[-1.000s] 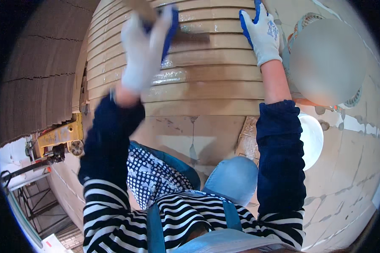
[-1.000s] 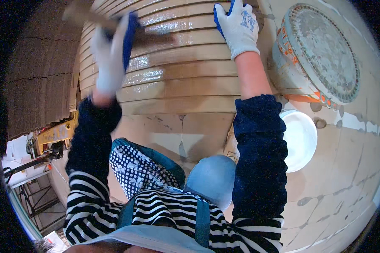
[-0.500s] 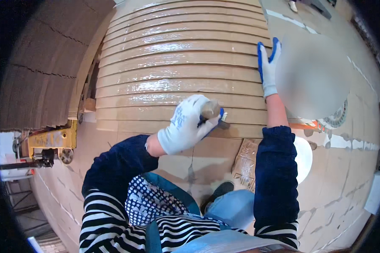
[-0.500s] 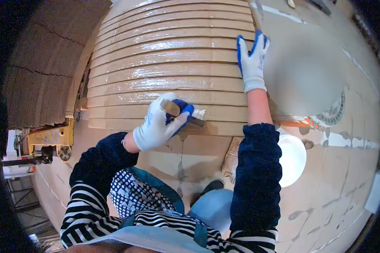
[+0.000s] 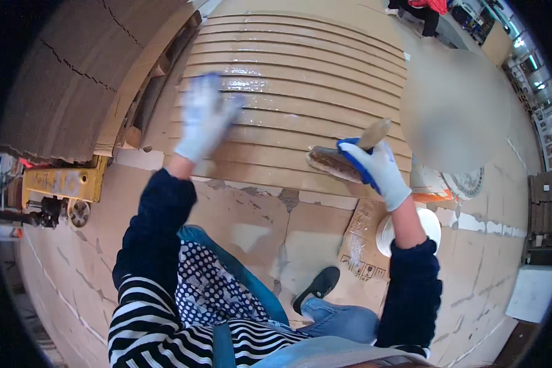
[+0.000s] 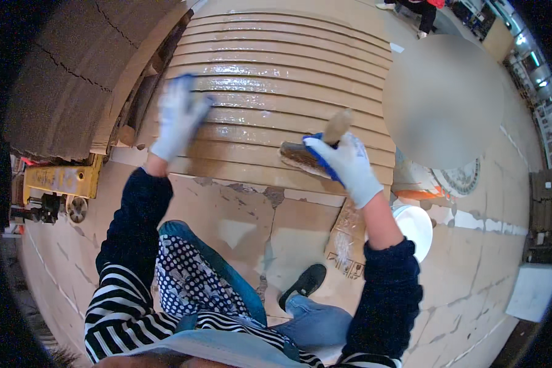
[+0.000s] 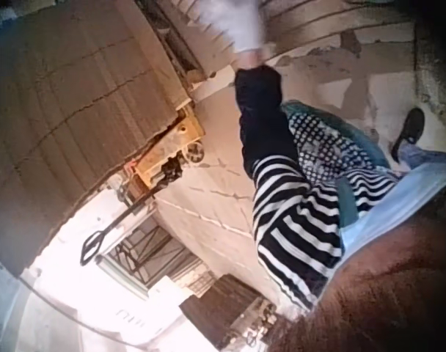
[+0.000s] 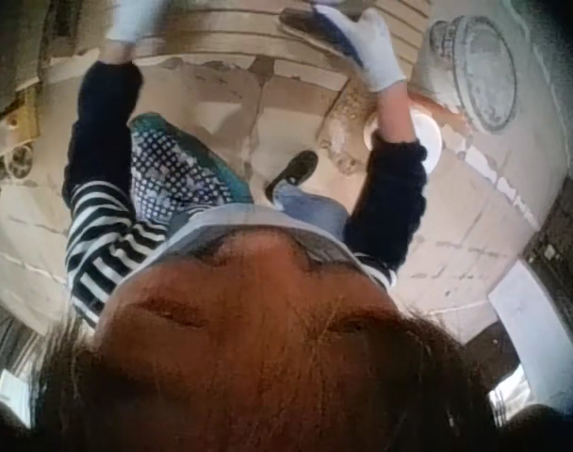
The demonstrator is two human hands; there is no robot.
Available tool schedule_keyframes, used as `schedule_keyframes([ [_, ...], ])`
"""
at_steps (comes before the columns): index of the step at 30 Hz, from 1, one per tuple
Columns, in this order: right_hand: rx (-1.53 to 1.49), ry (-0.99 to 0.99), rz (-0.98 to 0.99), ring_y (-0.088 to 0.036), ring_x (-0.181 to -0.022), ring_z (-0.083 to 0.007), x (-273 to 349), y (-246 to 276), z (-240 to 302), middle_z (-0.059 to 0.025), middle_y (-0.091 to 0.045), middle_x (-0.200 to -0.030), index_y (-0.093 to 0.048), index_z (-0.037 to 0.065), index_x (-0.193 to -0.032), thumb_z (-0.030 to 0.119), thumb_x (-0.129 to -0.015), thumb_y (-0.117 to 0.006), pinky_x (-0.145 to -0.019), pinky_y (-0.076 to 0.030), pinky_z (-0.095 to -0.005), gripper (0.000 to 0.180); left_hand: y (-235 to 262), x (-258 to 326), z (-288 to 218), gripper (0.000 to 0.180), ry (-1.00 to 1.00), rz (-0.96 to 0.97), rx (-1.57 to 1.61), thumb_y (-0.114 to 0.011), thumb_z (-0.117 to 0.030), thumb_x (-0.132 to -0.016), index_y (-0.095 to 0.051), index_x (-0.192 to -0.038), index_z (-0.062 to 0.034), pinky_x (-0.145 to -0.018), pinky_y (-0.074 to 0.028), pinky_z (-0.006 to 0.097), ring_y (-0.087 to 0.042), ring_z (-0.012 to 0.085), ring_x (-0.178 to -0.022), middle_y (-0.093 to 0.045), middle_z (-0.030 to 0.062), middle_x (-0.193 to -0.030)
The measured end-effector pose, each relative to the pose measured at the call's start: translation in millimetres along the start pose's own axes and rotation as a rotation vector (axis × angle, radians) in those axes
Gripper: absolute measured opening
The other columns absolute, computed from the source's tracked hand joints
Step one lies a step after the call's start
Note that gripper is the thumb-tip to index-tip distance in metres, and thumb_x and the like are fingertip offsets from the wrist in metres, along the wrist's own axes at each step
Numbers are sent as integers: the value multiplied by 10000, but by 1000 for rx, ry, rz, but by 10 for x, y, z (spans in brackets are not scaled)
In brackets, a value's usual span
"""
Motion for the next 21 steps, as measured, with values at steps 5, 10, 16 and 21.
schedule_keyframes([
  [5,-452,-56,0,-483,-461,-63,-461,98,161,-4,-555,-627,-626,71,-834,311,-784,-663,-386,-338,-191,248,-287,265,1862,603,698,26,40,-393,-529,-870,-527,-1101,12,-848,-399,444,-524,403,-1007,-550,269,-1087],
  [10,-324,205,-409,-531,-508,-118,-1978,138,641,-42,-588,-650,-626,28,-841,320,-746,-688,-451,-413,-252,313,-411,266,1593,578,768,177,197,-381,-526,-873,-552,-1024,5,-813,-413,468,-555,409,-928,-596,268,-952],
  [16,-106,215,-446,-538,-525,-160,-2957,-252,817,-59,-594,-670,-629,46,-810,384,-754,-662,-487,-414,-297,344,-344,183,1585,561,785,163,217,-390,-511,-877,-548,-1044,1,-808,-418,467,-552,419,-923,-589,268,-971],
  [21,-9,301,-373,-615,-656,-279,-1867,-995,775,-147,-627,-659,-636,5,-739,438,-734,-636,-630,-454,-388,434,-368,304,1683,567,796,159,211,-419,-506,-870,-533,-1077,10,-814,-421,449,-550,417,-931,-583,269,-996],
])
Point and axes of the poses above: each hand's wrist, its own x-axis away from the middle knuckle, its own y-axis out of the back of the hand, z = x × y, the point moved 6 cm from there along -x, towards the middle knuckle
